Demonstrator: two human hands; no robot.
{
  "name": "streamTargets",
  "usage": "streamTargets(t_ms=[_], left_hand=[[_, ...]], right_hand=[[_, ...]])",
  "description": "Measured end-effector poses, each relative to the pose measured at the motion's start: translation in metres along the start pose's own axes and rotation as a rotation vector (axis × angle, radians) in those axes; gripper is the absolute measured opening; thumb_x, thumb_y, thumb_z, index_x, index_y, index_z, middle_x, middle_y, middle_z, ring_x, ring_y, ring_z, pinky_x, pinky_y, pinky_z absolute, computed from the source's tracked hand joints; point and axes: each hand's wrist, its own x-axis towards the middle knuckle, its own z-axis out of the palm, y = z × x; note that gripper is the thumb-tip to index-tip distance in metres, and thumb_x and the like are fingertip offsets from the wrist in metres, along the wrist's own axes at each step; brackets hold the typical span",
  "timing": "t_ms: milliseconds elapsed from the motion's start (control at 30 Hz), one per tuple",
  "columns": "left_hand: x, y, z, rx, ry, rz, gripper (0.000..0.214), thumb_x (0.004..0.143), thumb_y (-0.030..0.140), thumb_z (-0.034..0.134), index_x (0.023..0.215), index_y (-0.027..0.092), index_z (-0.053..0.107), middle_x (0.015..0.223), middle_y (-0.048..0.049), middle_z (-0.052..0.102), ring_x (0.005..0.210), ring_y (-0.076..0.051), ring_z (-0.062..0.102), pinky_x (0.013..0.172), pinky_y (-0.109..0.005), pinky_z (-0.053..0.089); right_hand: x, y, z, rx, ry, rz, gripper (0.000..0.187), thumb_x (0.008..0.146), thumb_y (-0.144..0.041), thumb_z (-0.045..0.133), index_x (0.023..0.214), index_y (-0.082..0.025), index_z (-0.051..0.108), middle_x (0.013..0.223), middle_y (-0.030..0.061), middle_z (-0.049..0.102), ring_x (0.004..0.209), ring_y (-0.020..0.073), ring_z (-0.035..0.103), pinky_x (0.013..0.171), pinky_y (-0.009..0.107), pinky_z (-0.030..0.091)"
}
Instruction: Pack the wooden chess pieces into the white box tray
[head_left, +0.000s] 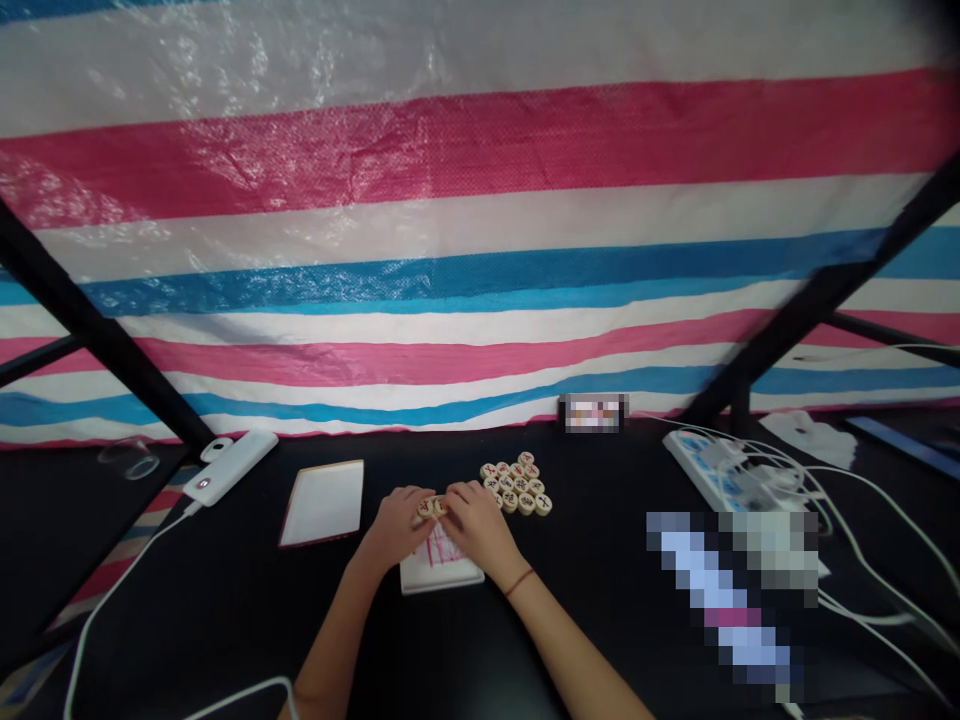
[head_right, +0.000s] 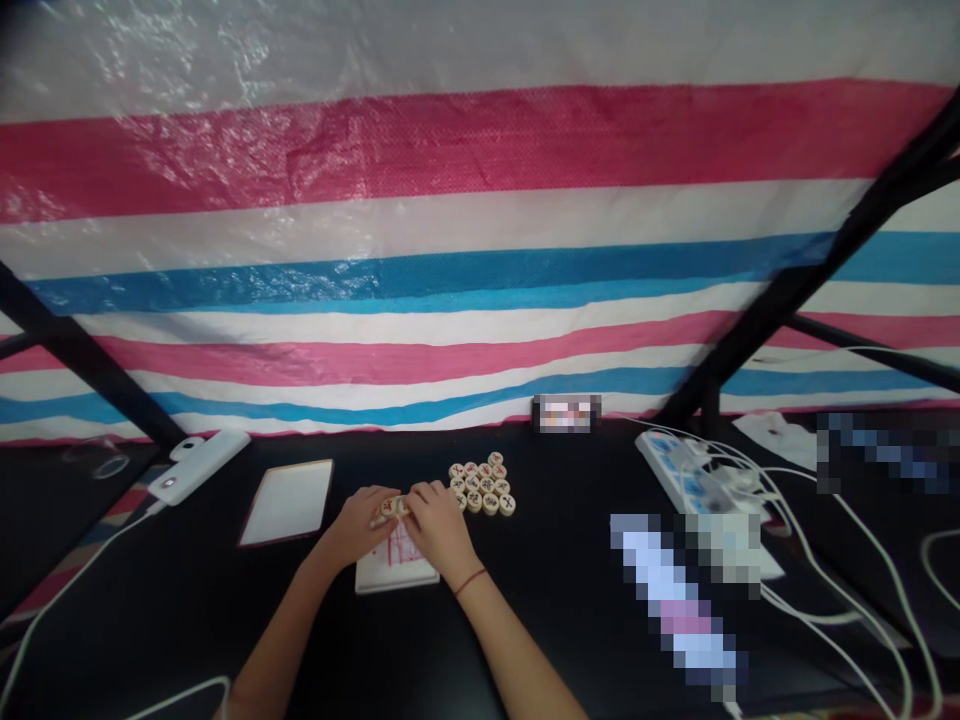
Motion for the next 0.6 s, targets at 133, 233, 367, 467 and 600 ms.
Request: streamTargets(t_ms=[133, 233, 367, 467, 600], left_hand=[[0.004, 0.009, -0.003, 0.062, -0.029, -0.033, 0.041, 0.079, 0.032, 0.063, 0.119, 0.026, 0.06, 0.113, -0.0053, 0.066, 0.105, -0.024, 0.058, 0.09, -0.037, 0.044], [0.007, 0.018, -0.003, 0.085, -0.051, -0.021, 0.045, 0.078, 0.035, 0.064, 0.122, 0.028, 0.059, 0.115, -0.0044, 0.064, 0.107, -0.025, 0.057, 0.09, -0.037, 0.042], [0.01, 0.025, 0.0, 0.109, -0.071, -0.033, 0.037, 0.081, 0.03, 0.06, 0.118, 0.03, 0.061, 0.112, -0.0038, 0.065, 0.104, -0.024, 0.057, 0.087, -0.036, 0.041], [0.01, 0.025, 0.002, 0.11, -0.057, -0.031, 0.033, 0.085, 0.027, 0.055, 0.117, 0.03, 0.062, 0.111, -0.0033, 0.065, 0.102, -0.023, 0.057, 0.085, -0.036, 0.041], [0.008, 0.023, 0.004, 0.092, -0.043, -0.03, 0.033, 0.085, 0.026, 0.055, 0.118, 0.03, 0.062, 0.111, -0.0031, 0.066, 0.103, -0.022, 0.057, 0.086, -0.035, 0.041]], right_hand=[[0.001, 0.015, -0.013, 0.12, 0.098, 0.034, 0.01, 0.084, -0.019, 0.059, 0.093, -0.02, 0.063, 0.1, 0.0061, 0.063, 0.094, 0.021, 0.054, 0.083, 0.032, 0.04], [0.01, 0.045, -0.034, 0.043, 0.188, 0.249, 0.015, 0.087, -0.021, 0.052, 0.096, -0.017, 0.063, 0.101, 0.0084, 0.063, 0.095, 0.0215, 0.056, 0.087, 0.033, 0.04], [0.029, 0.088, -0.056, -0.189, 0.038, 0.685, 0.031, 0.089, -0.028, 0.048, 0.115, -0.015, 0.061, 0.111, 0.0155, 0.061, 0.094, 0.0244, 0.061, 0.08, 0.033, 0.042], [0.041, 0.107, -0.059, -0.198, -0.067, 0.74, 0.031, 0.086, -0.03, 0.051, 0.109, -0.013, 0.063, 0.106, 0.017, 0.064, 0.087, 0.025, 0.065, 0.072, 0.031, 0.044], [0.051, 0.117, -0.053, -0.197, -0.184, 0.757, 0.022, 0.077, -0.023, 0.061, 0.096, -0.013, 0.068, 0.094, 0.0149, 0.069, 0.089, 0.0262, 0.067, 0.07, 0.029, 0.044]])
